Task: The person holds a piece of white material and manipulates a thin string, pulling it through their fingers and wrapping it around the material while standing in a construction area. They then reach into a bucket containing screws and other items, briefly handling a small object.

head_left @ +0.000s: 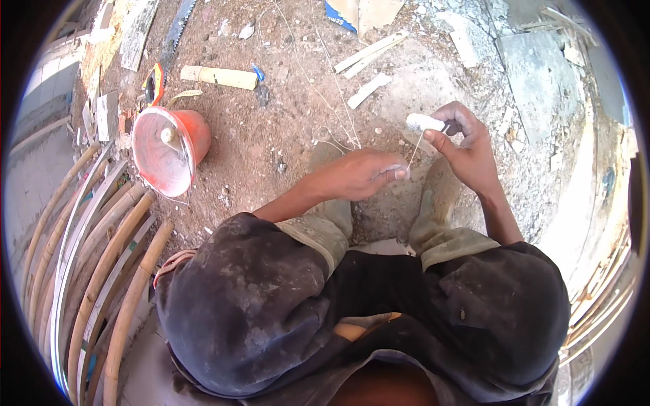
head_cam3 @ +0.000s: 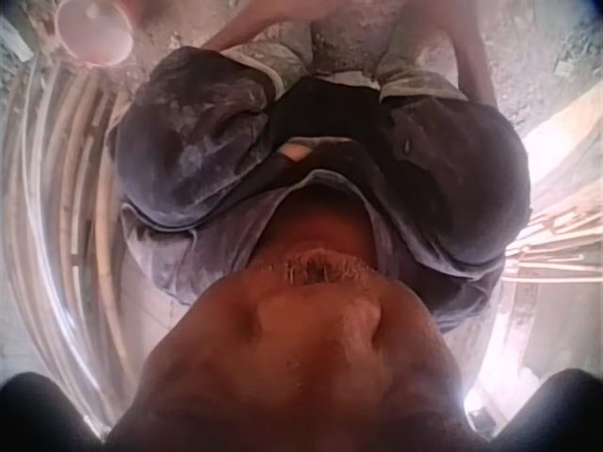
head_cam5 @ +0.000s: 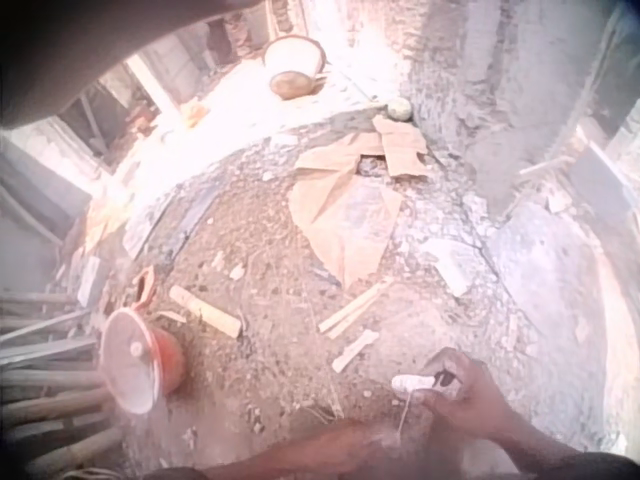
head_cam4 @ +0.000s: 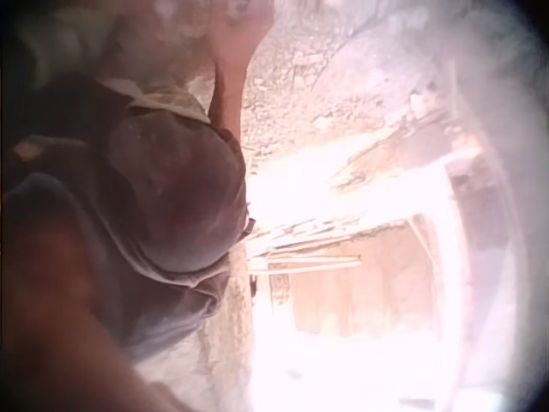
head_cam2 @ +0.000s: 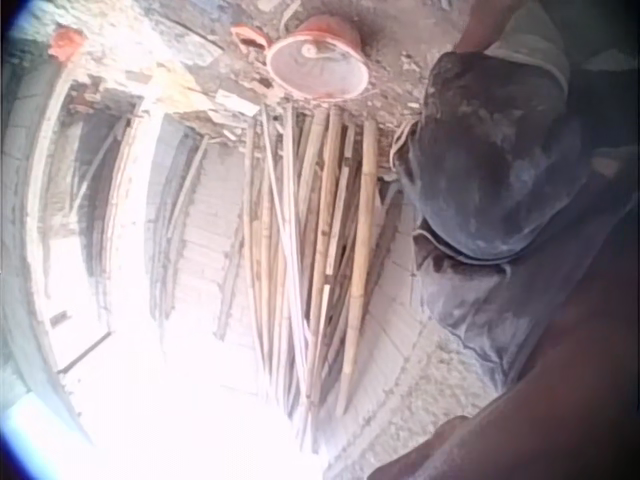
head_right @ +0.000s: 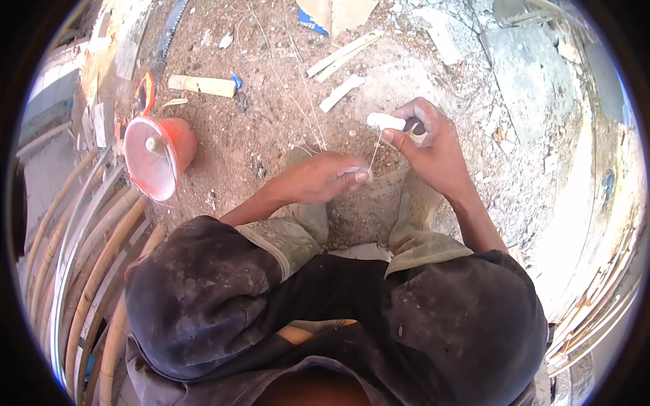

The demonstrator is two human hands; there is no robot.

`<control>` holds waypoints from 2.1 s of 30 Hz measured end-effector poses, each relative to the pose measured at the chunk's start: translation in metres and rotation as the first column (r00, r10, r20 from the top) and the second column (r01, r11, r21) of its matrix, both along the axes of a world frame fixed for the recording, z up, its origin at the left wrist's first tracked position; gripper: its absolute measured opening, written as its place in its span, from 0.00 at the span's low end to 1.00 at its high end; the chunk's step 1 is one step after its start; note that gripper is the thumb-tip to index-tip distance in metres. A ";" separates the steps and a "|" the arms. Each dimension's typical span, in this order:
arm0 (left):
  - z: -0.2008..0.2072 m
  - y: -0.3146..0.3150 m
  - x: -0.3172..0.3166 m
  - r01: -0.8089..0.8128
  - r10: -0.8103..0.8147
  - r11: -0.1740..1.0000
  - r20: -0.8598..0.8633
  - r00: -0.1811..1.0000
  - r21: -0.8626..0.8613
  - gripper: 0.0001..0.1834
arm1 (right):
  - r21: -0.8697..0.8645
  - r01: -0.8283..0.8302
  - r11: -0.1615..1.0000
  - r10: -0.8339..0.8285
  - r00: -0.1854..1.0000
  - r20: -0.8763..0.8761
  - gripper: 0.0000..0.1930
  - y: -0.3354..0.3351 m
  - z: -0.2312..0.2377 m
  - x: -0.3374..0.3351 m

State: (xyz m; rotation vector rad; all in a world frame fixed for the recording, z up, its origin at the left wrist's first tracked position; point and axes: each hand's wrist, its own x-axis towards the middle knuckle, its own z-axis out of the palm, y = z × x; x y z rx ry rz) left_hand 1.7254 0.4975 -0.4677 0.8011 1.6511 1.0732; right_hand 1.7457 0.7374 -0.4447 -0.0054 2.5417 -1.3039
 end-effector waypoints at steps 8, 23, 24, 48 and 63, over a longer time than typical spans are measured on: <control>-0.027 -0.022 -0.058 -0.164 0.180 0.983 -0.578 0.796 0.080 0.27 | -0.910 0.316 0.269 0.119 0.927 0.357 0.15 0.017 -0.034 0.015; -0.041 -0.085 -0.119 -0.274 0.126 0.961 -0.836 0.534 -0.030 0.20 | -0.895 0.405 0.184 0.068 0.904 0.423 0.17 0.067 -0.032 0.030; -0.045 -0.106 -0.128 -0.311 0.167 0.950 -0.878 0.448 0.022 0.17 | -0.892 0.399 0.211 0.035 0.909 0.415 0.17 0.076 -0.035 0.030; -0.027 -0.270 -0.218 -0.589 -0.053 0.502 -0.702 0.710 -0.633 0.27 | -0.742 0.662 0.105 -0.994 0.100 -0.052 0.15 0.358 0.011 0.120; 0.081 0.087 -0.072 -0.250 0.344 0.807 -0.081 0.936 0.535 0.57 | -0.666 0.114 0.737 -0.412 0.857 -0.310 0.17 0.056 0.090 -0.020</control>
